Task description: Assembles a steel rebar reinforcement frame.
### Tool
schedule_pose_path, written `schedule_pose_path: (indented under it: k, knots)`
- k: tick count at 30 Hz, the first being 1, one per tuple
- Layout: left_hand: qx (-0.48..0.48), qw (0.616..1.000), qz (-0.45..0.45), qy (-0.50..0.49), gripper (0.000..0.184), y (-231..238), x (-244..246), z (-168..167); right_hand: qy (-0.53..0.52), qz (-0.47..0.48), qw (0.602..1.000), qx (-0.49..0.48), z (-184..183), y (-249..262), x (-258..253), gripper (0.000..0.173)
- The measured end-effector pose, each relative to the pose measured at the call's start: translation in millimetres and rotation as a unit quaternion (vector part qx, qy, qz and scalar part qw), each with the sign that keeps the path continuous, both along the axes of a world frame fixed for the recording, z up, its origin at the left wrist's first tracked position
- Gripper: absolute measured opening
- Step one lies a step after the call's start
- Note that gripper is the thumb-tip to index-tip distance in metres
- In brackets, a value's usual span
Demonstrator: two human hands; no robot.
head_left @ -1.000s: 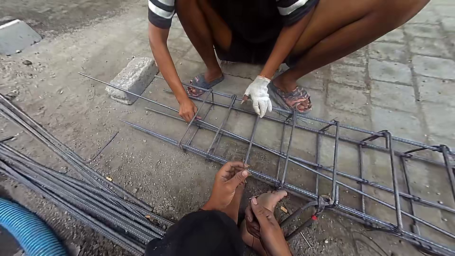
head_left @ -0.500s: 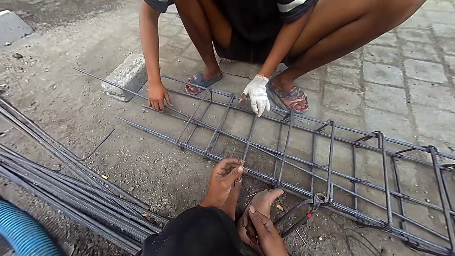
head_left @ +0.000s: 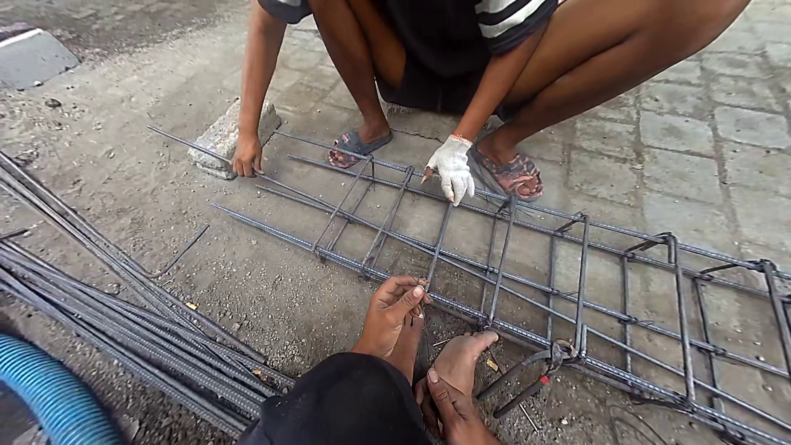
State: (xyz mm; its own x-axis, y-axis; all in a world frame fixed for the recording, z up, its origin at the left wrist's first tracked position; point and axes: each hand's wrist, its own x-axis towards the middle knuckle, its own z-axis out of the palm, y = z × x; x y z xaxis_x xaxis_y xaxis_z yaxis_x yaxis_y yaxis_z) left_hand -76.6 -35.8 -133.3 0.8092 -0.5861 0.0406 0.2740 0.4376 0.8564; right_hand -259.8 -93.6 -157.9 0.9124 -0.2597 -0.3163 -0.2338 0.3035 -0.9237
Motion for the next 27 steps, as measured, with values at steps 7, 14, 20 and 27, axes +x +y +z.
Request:
schedule_pose_path:
  k: [7,14,20,27]
  knots:
    - [0.012,0.999,0.002,0.036,0.015,0,1,0,0.005,-0.001,1.0,-0.004,4,1,0,0.047]
    - [0.008,0.998,0.016,0.063,0.015,-1,2,6,-0.025,0.037,0.999,0.015,12,0,-2,0.046]
    - [0.003,0.997,0.023,0.067,0.015,0,1,5,-0.058,0.049,0.997,0.013,10,-4,-5,0.047]
    - [-0.005,0.997,0.03,0.071,0.015,0,4,5,-0.066,0.036,0.997,-0.03,4,-8,-1,0.043]
